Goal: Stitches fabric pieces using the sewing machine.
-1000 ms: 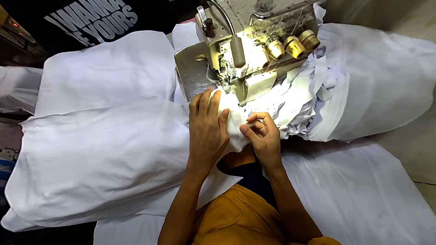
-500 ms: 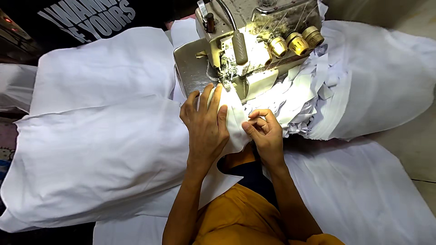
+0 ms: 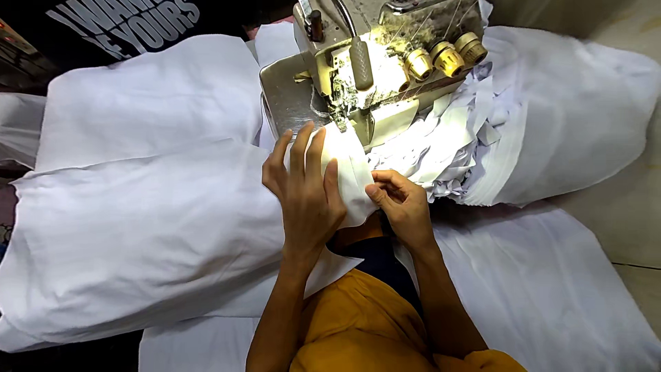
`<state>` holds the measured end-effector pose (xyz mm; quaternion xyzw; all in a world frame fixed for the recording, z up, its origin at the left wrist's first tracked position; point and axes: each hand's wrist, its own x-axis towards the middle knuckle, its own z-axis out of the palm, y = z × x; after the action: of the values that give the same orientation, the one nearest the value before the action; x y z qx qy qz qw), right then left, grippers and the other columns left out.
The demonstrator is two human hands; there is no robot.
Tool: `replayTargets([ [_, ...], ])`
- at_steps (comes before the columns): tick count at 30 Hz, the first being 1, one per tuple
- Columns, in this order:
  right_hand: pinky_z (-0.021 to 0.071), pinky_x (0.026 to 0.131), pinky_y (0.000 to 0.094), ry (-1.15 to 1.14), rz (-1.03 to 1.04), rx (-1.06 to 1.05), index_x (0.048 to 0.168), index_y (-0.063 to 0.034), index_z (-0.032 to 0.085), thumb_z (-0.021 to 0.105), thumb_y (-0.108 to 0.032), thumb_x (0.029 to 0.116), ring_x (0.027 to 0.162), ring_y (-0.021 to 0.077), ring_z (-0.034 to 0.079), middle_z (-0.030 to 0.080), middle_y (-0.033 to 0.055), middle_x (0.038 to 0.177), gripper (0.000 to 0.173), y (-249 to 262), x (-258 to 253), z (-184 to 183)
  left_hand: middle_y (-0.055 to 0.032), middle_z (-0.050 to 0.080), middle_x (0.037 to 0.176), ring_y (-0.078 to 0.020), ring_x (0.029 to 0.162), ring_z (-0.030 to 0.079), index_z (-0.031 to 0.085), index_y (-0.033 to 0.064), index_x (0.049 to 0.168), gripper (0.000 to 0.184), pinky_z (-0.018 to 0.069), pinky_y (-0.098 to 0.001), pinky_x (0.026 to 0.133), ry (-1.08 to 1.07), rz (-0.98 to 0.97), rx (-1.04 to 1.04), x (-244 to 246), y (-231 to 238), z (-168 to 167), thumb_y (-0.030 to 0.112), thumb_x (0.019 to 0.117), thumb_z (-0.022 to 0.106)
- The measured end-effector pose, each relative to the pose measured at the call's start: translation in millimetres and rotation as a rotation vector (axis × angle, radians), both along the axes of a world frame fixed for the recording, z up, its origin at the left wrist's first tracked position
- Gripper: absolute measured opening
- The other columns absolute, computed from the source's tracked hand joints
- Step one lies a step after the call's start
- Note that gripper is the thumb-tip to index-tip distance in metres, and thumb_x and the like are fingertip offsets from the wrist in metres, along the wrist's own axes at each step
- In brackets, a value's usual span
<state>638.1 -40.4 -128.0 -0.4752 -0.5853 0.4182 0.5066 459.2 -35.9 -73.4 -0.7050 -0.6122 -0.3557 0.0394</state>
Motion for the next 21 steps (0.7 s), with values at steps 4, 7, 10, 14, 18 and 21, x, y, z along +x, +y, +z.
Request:
replayTargets([
  [4,0.0572,0.070,0.0200,-0.072,0.056,-0.040,0.109,-0.0071,0.072,0.067,-0.016,0.0986,0.077,0.0048,0.066,0.071,-0.0002,0.093,0.015,-13,10,3,-0.0102,0.069,0.118,-0.0182,0.105,0.066,0.064,0.0029,0.125,0.031,0.0551,-0.0353,0.088,-0.242,-0.178,-0.059,12,-58,-21,0.024,0.1050,0.052],
  [7,0.0582,0.069,0.0210,-0.100,0.104,-0.075,0.109,-0.0078,0.072,0.066,-0.016,0.0995,0.077,0.0058,0.067,0.071,-0.0003,0.092,0.014,-22,16,4,-0.0052,0.072,0.096,-0.0107,0.081,0.069,0.067,0.0008,0.120,0.034,0.0587,-0.0277,0.070,-0.349,-0.188,-0.282,23,-89,-49,0.029,0.1047,0.056],
  [10,0.0578,0.068,0.0200,-0.085,0.147,-0.072,0.111,-0.0053,0.071,0.062,-0.014,0.1020,0.077,0.0051,0.067,0.071,0.0007,0.092,0.015,-27,22,5,0.0010,0.072,0.083,-0.0066,0.069,0.066,0.067,0.0036,0.120,0.036,0.0563,-0.0259,0.061,-0.376,-0.117,-0.381,30,-101,-69,0.035,0.1032,0.058],
  [14,0.0532,0.061,0.0186,-0.076,0.171,-0.055,0.114,-0.0034,0.070,0.055,-0.014,0.1060,0.070,0.0048,0.062,0.068,0.0015,0.088,0.021,-32,27,3,0.0037,0.072,0.076,-0.0058,0.063,0.066,0.070,0.0062,0.115,0.030,0.0564,-0.0264,0.059,-0.513,-0.139,-0.415,33,-97,-85,0.032,0.1007,0.063],
  [18,0.0516,0.059,0.0187,-0.040,0.188,-0.062,0.113,-0.0022,0.071,0.053,-0.013,0.1067,0.066,0.0062,0.059,0.066,0.0026,0.083,0.022,-30,29,1,0.0049,0.070,0.071,-0.0049,0.057,0.063,0.072,0.0085,0.104,0.015,0.0539,-0.0218,0.053,-0.754,-0.207,-0.464,39,-92,-83,0.021,0.1018,0.064],
  [21,0.0526,0.059,0.0182,-0.041,0.150,-0.086,0.112,-0.0020,0.072,0.060,-0.010,0.1029,0.065,0.0051,0.060,0.068,0.0026,0.084,0.017,-29,27,1,0.0013,0.070,0.073,-0.0079,0.058,0.064,0.070,0.0044,0.106,0.014,0.0553,-0.0221,0.052,-0.919,-0.274,-0.483,36,-95,-73,0.014,0.1026,0.062],
])
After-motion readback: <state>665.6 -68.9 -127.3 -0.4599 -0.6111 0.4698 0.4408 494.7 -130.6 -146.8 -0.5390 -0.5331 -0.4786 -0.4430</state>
